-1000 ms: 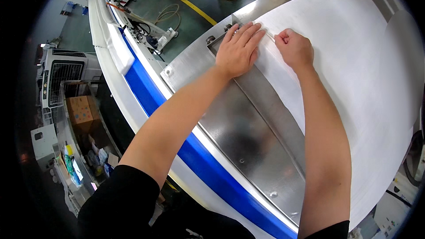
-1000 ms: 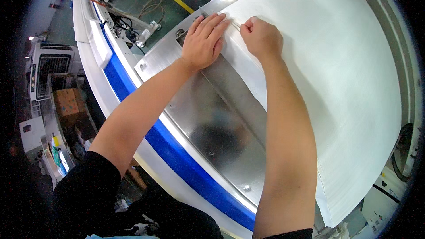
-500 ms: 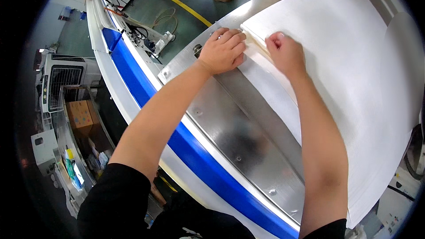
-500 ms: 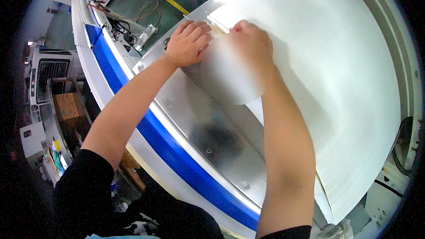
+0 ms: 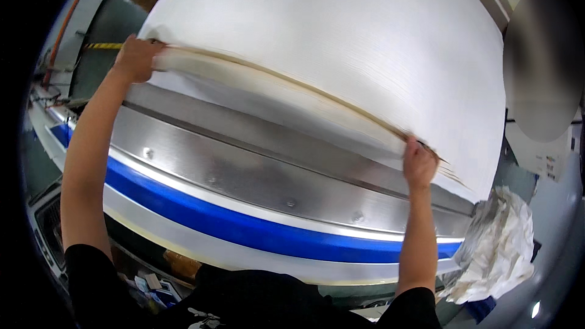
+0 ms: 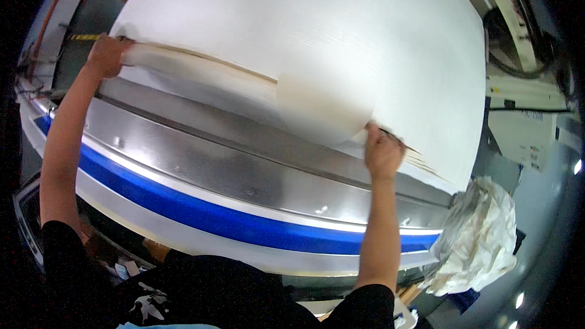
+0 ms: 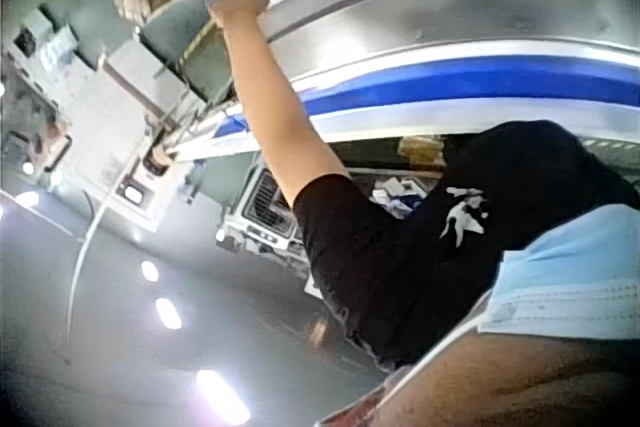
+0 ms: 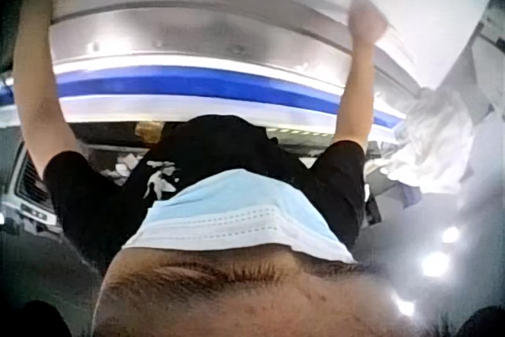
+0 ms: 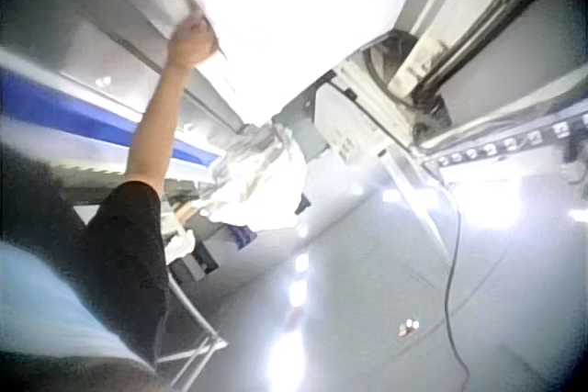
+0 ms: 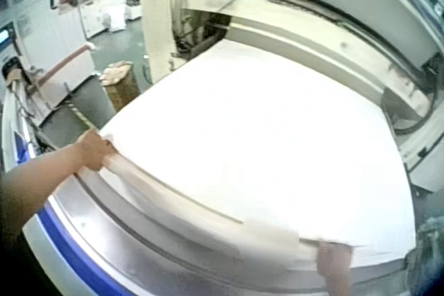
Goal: The person repeatedly feeds a large white sheet of paper into a printing machine by hand. They align the sheet with the machine's rollers and push it through, repeating this action multiple times throughout the clip.
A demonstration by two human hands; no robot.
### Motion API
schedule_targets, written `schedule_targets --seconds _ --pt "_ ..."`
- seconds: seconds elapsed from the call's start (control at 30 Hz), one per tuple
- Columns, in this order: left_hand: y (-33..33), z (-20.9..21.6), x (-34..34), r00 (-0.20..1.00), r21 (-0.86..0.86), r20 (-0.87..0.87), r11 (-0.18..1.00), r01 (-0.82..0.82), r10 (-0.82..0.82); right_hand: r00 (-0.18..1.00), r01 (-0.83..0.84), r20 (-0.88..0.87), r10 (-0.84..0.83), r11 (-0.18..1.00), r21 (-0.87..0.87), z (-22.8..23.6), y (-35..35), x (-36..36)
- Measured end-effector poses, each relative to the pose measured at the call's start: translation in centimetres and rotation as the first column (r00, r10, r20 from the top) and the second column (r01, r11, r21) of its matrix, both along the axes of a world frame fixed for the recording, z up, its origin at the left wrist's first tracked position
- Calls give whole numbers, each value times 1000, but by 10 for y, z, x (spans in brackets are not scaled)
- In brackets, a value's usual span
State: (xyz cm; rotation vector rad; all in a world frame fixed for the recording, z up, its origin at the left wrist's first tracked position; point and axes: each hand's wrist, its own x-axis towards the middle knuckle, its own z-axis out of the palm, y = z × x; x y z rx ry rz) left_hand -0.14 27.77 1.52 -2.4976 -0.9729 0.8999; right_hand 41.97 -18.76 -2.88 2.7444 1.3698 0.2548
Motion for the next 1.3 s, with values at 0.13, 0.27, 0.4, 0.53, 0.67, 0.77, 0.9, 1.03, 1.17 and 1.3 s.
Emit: schedule_targets --seconds 0.13,0.27,0.4,0.53,0.67,0.77,0.9,1.03,1.17,1.3 --pt "6 -25 21 994 50 -106 999 16 -11 856 400 -207 -473 861 -314 18 -107 99" --pt "70 -68 -53 991 172 25 977 126 -133 877 444 -47 -477 845 -298 9 -187 177" --pt "101 -85 -87 986 216 166 974 -65 29 836 487 -50 -546 781 -392 12 -222 221" --pt "115 -90 -85 981 128 159 983 -135 114 859 437 9 -512 724 -535 26 -315 290" --pt "107 -102 -75 345 -452 598 659 -601 724 828 393 -55 -558 647 -653 30 -341 310" --pt "99 -80 -79 806 -165 481 938 -305 346 793 490 55 -607 581 -650 32 -323 303" --pt "98 -47 -101 969 58 235 994 -91 75 810 489 68 -583 606 -628 20 -335 301" --pt "23 -13 -33 986 167 44 972 -164 159 783 490 -13 -622 630 -603 66 -319 290" --pt "22 35 -50 992 216 104 972 -93 72 896 385 39 -443 727 -568 114 -361 301" --pt "20 72 -69 991 122 130 992 -33 17 914 229 -170 -369 814 -533 161 -424 305"
